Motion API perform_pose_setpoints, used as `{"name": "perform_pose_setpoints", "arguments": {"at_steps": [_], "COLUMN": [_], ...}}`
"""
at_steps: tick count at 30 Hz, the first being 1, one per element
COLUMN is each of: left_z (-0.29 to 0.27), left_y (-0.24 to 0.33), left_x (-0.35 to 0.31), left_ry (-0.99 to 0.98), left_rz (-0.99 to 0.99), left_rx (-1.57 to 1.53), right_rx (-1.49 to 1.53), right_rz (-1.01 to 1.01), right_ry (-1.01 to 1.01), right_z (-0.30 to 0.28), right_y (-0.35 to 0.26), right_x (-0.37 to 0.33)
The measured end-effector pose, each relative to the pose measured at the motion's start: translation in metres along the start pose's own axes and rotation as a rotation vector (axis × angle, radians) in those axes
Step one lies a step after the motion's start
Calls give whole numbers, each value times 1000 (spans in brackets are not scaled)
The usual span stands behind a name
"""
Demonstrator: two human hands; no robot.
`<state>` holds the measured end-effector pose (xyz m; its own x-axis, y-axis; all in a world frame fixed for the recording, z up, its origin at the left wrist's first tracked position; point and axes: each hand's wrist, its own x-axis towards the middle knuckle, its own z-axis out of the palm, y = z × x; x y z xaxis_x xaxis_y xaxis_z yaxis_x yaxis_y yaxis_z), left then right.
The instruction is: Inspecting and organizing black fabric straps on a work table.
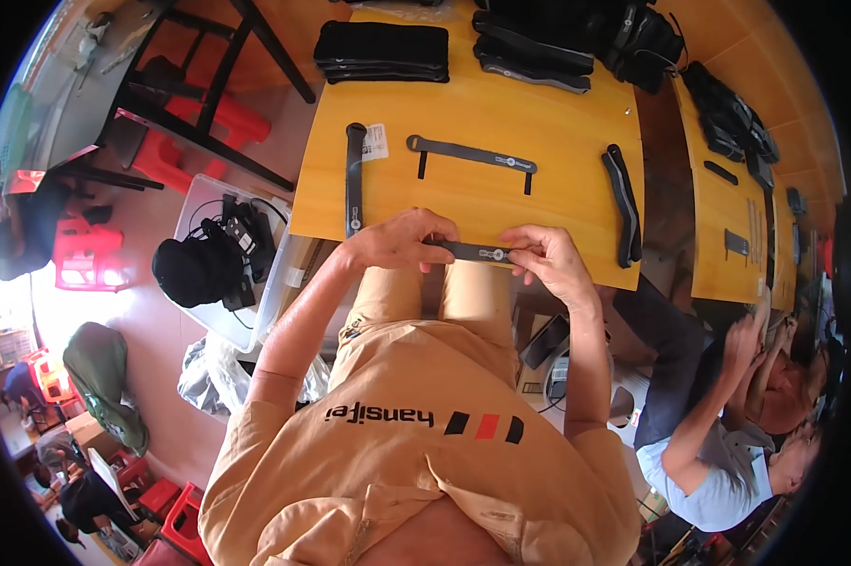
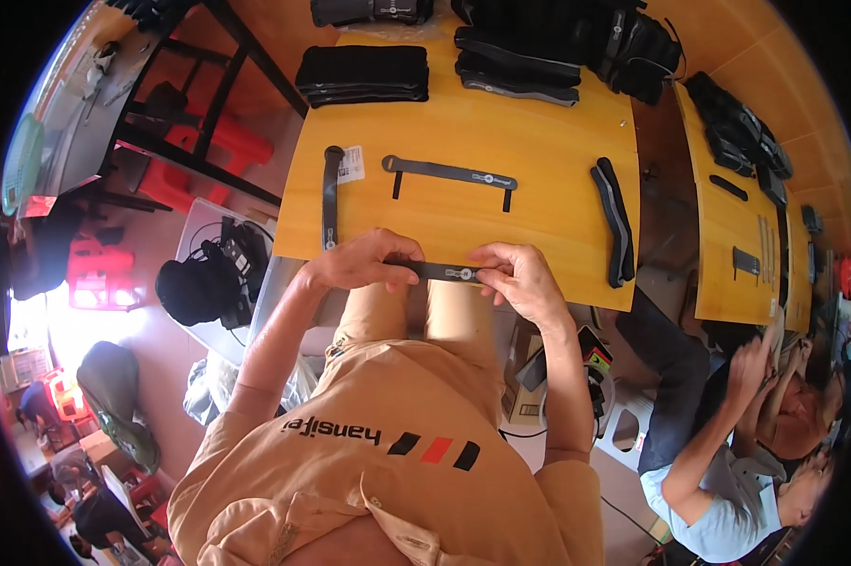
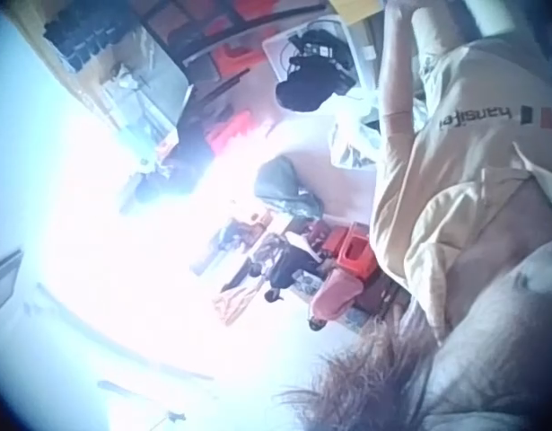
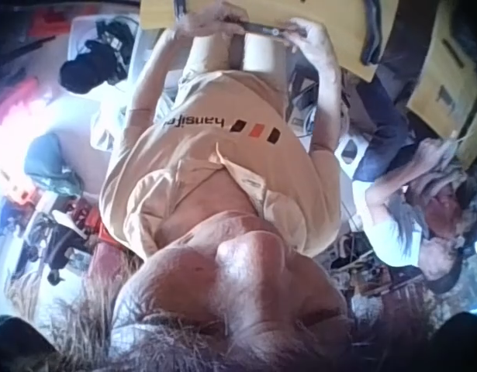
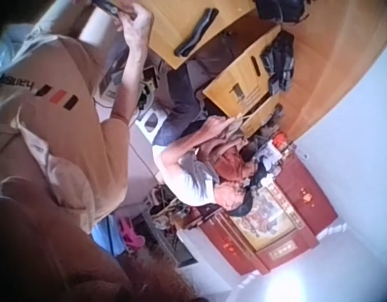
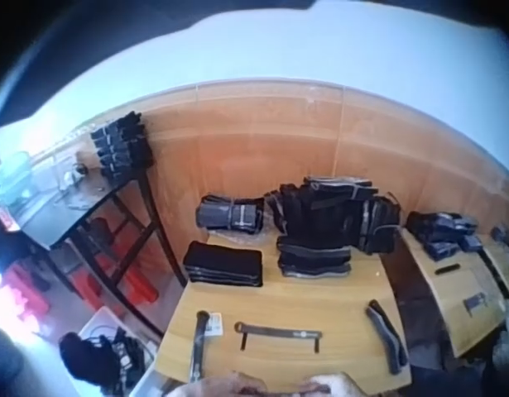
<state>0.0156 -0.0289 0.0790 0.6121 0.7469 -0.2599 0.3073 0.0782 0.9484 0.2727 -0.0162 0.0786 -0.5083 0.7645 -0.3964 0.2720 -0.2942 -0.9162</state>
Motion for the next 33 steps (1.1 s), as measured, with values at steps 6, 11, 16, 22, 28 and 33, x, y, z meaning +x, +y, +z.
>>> {"name": "perform_pose_setpoints", "arguments": {"at_steps": [6, 11, 16, 22, 28, 33], "left_z": [-25, -30, -42, -48, -51, -47], "left_y": [-28, -28, -39, -45, -54, -51], "left_x": [6, 20, 38, 47, 54, 61], "left_ry": [113, 551, 666, 674, 731, 865], "left_rz": [-125, -163, -139, -112, -121, -141], "left_rx": [17, 19, -182, -430, -190, 122], "right_rx": [-170, -7, 121, 234, 194, 109], "right_rz": [-19, -83, -107, -143, -155, -183], "right_ry": [157, 371, 548, 542, 529, 600], "right_z": [-10, -5, -16, -33, -41, -39], "right_y": [29, 21, 23, 31, 30, 41], "right_x": [23, 43, 60, 77, 83, 93]}}
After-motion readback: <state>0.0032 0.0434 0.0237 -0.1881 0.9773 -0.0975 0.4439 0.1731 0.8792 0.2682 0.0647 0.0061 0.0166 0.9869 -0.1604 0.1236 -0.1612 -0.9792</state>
